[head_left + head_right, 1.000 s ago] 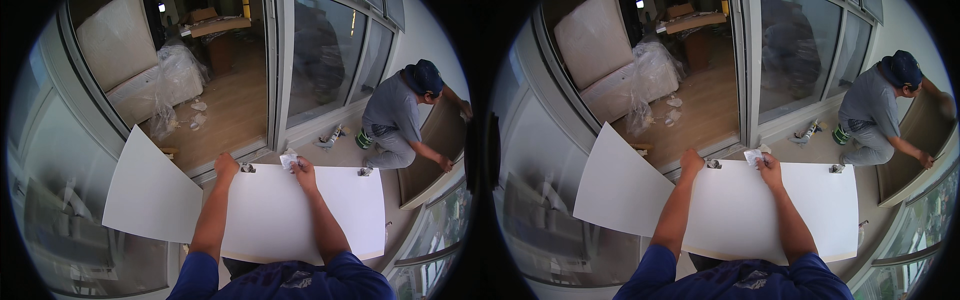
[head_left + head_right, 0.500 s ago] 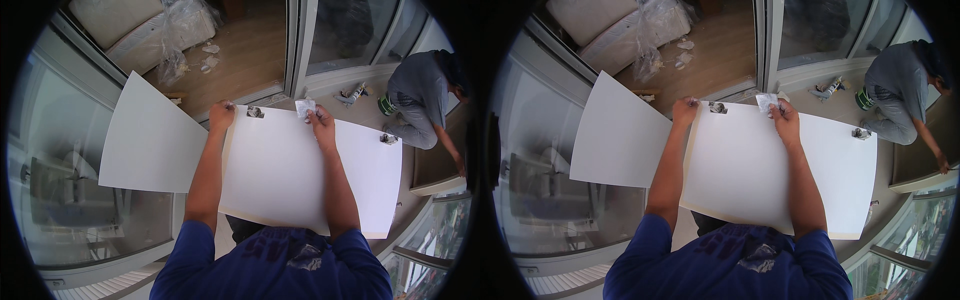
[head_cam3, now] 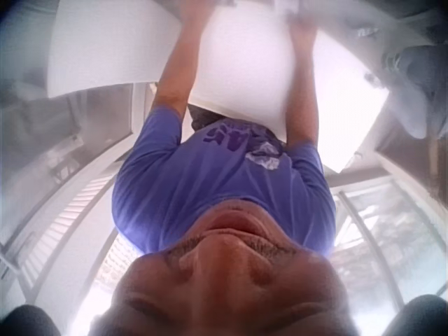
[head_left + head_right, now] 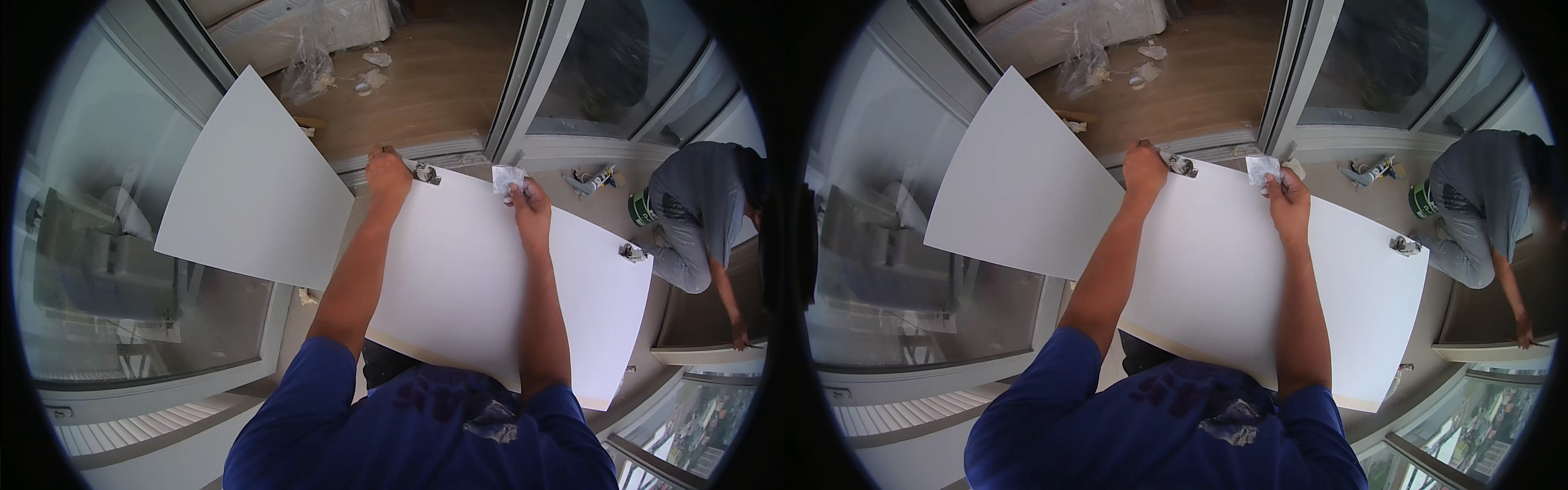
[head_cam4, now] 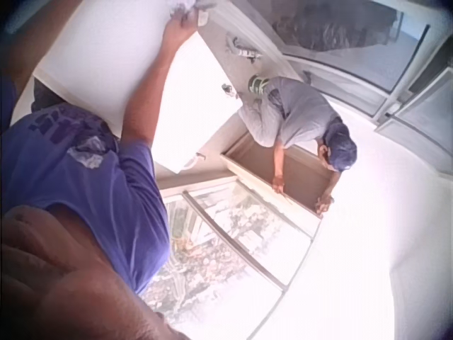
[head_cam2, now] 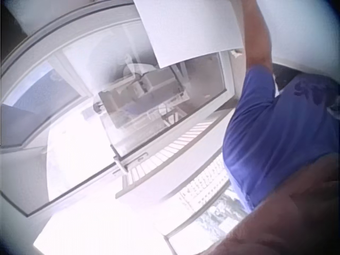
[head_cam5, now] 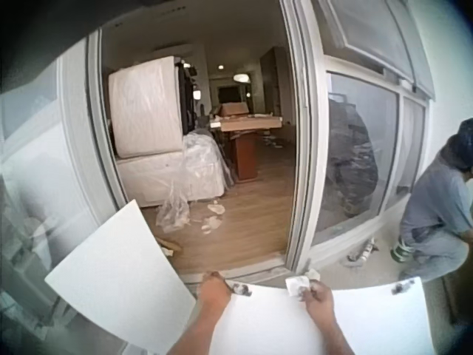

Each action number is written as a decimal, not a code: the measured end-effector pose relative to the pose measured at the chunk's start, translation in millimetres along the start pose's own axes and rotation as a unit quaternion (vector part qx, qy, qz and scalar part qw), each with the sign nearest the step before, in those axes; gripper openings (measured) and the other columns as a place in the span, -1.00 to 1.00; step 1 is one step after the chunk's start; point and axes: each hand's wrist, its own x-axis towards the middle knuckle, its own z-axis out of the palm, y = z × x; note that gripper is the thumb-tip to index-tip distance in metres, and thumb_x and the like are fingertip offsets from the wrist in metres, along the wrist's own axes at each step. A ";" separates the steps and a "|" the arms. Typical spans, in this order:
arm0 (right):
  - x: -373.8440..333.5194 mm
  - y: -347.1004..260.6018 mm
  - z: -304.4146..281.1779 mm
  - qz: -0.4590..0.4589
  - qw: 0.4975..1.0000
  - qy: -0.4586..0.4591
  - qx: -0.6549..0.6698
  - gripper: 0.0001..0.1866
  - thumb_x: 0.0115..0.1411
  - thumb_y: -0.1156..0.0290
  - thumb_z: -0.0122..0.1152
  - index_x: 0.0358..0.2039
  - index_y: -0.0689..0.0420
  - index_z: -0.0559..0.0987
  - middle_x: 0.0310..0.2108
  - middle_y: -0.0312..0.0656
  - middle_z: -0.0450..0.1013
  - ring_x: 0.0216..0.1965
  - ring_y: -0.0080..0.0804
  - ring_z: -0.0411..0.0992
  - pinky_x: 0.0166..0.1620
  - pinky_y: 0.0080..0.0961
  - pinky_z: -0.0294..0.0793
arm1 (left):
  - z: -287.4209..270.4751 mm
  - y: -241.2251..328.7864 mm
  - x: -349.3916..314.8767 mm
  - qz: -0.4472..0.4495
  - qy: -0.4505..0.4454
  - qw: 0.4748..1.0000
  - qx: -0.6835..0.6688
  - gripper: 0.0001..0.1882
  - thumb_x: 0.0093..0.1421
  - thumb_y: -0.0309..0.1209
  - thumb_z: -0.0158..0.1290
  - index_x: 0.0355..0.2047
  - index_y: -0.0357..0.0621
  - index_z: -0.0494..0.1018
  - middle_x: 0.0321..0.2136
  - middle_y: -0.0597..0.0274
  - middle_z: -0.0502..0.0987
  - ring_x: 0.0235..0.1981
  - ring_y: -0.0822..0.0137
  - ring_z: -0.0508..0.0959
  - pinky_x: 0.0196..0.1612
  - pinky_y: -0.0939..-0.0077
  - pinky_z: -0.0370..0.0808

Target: The person prepares a cabinet door hinge by removing masking tape and applying a sealant or glue from a small tube to the edge of a white panel.

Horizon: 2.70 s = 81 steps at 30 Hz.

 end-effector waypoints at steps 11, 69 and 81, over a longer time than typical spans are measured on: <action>-2.8 -12.2 -1.4 0.010 1.000 0.006 -0.003 -0.82 0.41 0.44 0.19 -0.14 0.31 0.61 -0.39 -0.32 0.54 -0.36 -0.62 0.46 -0.20 -0.59 0.49 | -20.5 -41.4 1.9 0.173 -0.021 0.969 -0.175 -0.83 0.27 -0.56 0.07 -0.15 -0.21 0.57 -0.15 0.08 0.59 -0.12 -0.10 0.61 -0.08 0.07 0.58; 7.9 5.8 -10.7 0.008 0.999 -0.005 0.036 -0.70 0.39 0.34 0.28 -0.03 0.33 0.62 -0.29 -0.28 0.59 -0.26 -0.60 0.50 -0.10 -0.64 0.43 | -288.9 -182.3 -359.7 -0.280 -0.647 0.690 -0.165 -0.85 0.45 -0.41 -0.06 -0.21 -0.24 0.42 -0.45 0.18 0.48 -0.40 0.26 0.54 -0.22 0.28 0.49; 10.5 16.4 -22.1 0.032 0.999 0.014 0.024 -0.62 0.34 0.44 0.34 0.06 0.41 0.53 -0.25 -0.21 0.60 -0.22 -0.52 0.57 0.00 -0.58 0.50 | -289.7 -301.6 -557.3 -0.115 -0.878 0.460 0.057 -0.61 0.34 -0.22 0.07 0.03 -0.24 0.56 -0.13 0.04 0.67 -0.22 0.24 0.70 0.01 0.26 0.54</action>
